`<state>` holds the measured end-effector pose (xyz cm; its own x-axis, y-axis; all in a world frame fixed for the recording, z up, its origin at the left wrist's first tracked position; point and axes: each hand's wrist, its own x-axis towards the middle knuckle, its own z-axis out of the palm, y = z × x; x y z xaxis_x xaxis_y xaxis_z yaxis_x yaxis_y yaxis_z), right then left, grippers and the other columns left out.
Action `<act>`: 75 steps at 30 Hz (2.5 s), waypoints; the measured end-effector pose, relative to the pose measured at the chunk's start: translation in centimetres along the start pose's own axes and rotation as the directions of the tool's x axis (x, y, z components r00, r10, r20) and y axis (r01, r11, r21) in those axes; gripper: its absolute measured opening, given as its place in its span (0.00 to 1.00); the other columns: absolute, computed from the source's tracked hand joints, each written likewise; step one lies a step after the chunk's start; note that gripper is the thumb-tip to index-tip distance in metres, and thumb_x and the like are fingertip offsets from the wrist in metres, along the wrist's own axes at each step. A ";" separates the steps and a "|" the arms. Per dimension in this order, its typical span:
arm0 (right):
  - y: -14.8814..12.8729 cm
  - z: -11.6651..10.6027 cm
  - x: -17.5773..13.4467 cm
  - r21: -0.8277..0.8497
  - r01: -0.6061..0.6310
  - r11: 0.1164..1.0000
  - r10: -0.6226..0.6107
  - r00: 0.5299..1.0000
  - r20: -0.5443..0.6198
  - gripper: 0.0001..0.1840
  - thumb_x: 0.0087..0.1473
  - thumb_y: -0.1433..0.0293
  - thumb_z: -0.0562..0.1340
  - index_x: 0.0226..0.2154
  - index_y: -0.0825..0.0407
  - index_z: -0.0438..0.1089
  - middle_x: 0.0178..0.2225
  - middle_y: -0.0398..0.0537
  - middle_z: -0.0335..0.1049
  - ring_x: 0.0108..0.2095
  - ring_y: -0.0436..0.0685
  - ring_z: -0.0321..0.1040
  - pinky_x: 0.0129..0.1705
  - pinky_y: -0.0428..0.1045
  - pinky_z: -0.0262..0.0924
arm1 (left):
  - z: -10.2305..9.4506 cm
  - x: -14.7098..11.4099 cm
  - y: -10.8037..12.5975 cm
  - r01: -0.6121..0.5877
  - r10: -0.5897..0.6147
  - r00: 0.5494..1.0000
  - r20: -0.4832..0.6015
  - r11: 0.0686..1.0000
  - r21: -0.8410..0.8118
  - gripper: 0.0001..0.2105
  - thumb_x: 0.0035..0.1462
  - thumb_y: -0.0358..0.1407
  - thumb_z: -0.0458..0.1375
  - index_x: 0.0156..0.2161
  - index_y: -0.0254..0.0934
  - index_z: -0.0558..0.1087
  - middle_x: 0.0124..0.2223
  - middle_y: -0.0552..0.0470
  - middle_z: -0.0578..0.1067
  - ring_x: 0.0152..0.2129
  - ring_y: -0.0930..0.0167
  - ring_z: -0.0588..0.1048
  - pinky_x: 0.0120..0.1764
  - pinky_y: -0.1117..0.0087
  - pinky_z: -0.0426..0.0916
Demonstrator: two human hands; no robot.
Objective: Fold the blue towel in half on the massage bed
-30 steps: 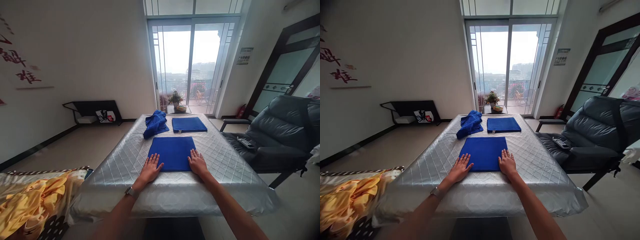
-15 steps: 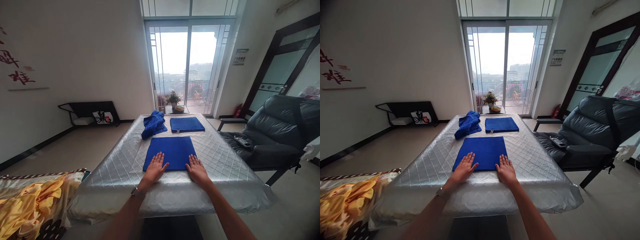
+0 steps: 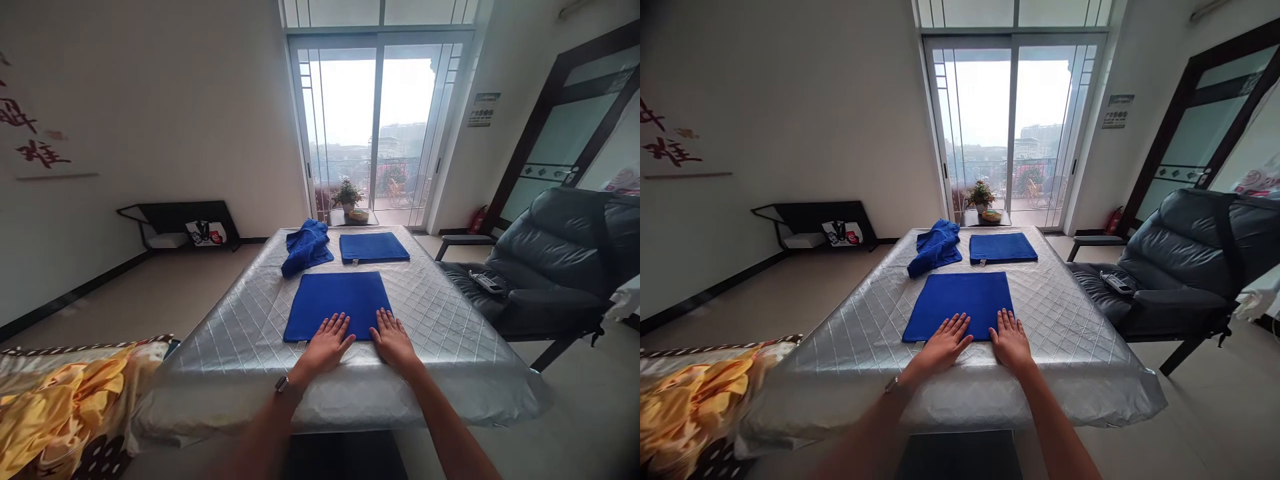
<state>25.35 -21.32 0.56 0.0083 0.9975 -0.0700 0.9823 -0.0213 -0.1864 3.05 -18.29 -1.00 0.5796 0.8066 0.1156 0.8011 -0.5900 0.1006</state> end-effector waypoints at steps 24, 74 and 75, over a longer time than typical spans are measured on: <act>0.1 -0.5 0.2 -0.069 -0.014 0.998 0.016 0.999 0.032 0.36 0.69 0.57 0.40 0.72 0.58 0.40 0.74 0.48 0.31 0.73 0.56 0.29 0.72 0.56 0.30 | -2.3 -6.8 -5.2 0.139 -0.147 0.981 -0.129 0.988 -0.067 0.25 0.71 0.50 0.45 0.67 0.46 0.61 0.70 0.45 0.59 0.68 0.61 0.57 0.65 0.51 0.56; 0.5 -0.4 6.0 -0.042 -0.006 0.999 0.003 0.996 -0.088 0.35 0.69 0.61 0.40 0.71 0.61 0.44 0.73 0.52 0.39 0.73 0.58 0.34 0.71 0.55 0.31 | -1.4 -2.7 -8.6 0.356 -0.358 0.933 0.027 0.933 0.042 0.38 0.68 0.57 0.31 0.72 0.31 0.46 0.74 0.43 0.43 0.71 0.59 0.41 0.69 0.53 0.43; 0.5 -0.4 6.0 -0.047 -0.008 0.999 0.003 0.996 -0.088 0.35 0.69 0.61 0.40 0.71 0.61 0.44 0.73 0.52 0.39 0.73 0.58 0.34 0.71 0.55 0.31 | -1.3 -3.0 -8.7 0.365 -0.366 0.931 0.011 0.930 0.038 0.39 0.68 0.58 0.31 0.72 0.31 0.46 0.74 0.42 0.43 0.71 0.58 0.42 0.69 0.54 0.44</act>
<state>26.01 -15.27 0.43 0.0282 0.9995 0.0164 0.9899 -0.0256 -0.1396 -5.78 -15.61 -0.98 0.2477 0.9670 0.0603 0.9626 -0.2527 0.0978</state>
